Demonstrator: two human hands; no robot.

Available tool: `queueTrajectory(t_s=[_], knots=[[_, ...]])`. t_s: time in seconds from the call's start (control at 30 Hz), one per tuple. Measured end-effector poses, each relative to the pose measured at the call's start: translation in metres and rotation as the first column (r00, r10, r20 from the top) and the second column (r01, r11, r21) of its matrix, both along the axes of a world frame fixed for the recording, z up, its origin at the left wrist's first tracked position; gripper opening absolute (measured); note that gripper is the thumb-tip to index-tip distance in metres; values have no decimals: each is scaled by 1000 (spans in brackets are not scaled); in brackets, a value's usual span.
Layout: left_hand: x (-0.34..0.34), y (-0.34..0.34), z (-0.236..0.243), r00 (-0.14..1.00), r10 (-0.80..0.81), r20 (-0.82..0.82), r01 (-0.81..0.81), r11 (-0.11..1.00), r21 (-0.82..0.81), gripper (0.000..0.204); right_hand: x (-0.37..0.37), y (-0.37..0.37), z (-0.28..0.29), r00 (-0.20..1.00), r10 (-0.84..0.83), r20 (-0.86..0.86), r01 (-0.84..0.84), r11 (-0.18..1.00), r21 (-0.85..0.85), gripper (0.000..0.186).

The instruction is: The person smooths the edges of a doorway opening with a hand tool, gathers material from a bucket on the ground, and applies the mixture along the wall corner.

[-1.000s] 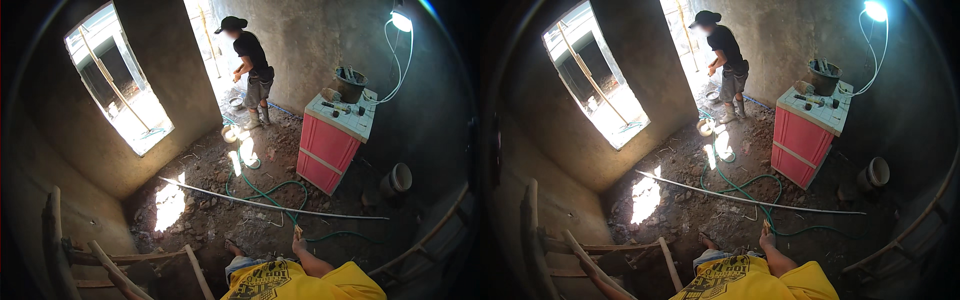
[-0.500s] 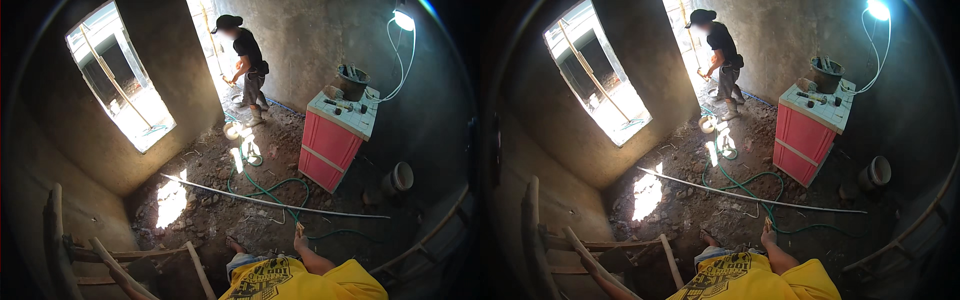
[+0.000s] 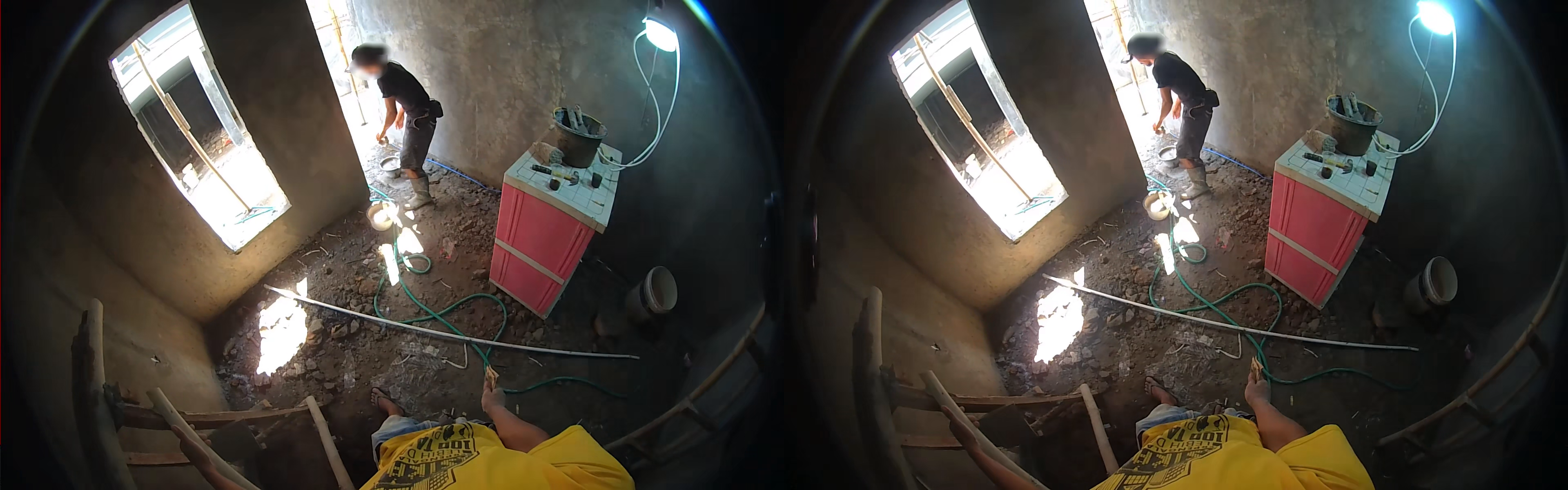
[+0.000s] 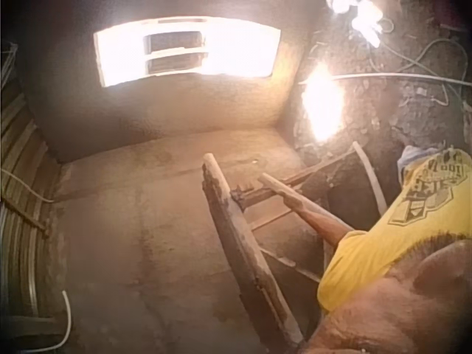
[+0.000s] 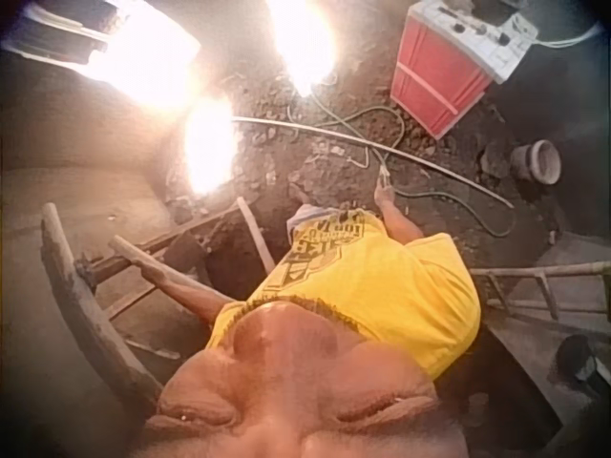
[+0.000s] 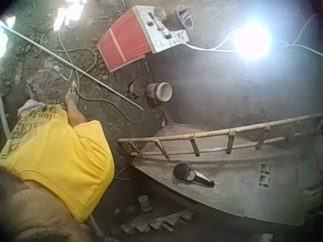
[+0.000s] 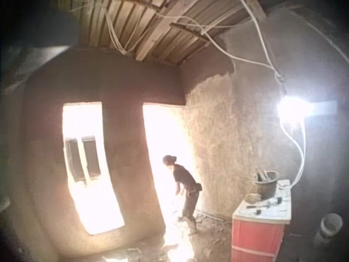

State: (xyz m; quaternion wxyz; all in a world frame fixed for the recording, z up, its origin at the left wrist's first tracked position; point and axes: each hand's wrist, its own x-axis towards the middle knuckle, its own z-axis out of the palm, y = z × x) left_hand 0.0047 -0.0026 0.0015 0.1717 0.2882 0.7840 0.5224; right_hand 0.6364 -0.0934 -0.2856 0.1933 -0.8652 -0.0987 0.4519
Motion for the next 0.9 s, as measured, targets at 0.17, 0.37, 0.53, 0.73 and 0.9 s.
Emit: queueTrajectory(t_s=[0.17, 0.37, 0.53, 0.73, 0.9], knots=[[6, 2, 5, 1000, -9, 3, 9, 1000, -3, 77, 2, -3, -10, 996, -7, -88, 4, 999, -32, 63], [8, 0, 8, 1000, 7, 9, -7, 1000, -6, 76, -6, 0, -14, 998, -43, 39, 41, 998, 45, 60], [18, 4, 12, 1000, 8, 16, -8, 1000, -24, 75, 0, -9, -45, 983, 103, 151, -113, 992, 55, 62], [28, -4, 23, 999, 40, 25, -39, 999, -36, 78, -4, 2, -10, 998, -5, -57, 3, 999, -35, 64], [17, 2, 14, 998, 6, 57, -7, 1000, 19, 79, -2, -5, -43, 995, -61, 80, 60, 998, 15, 61]])
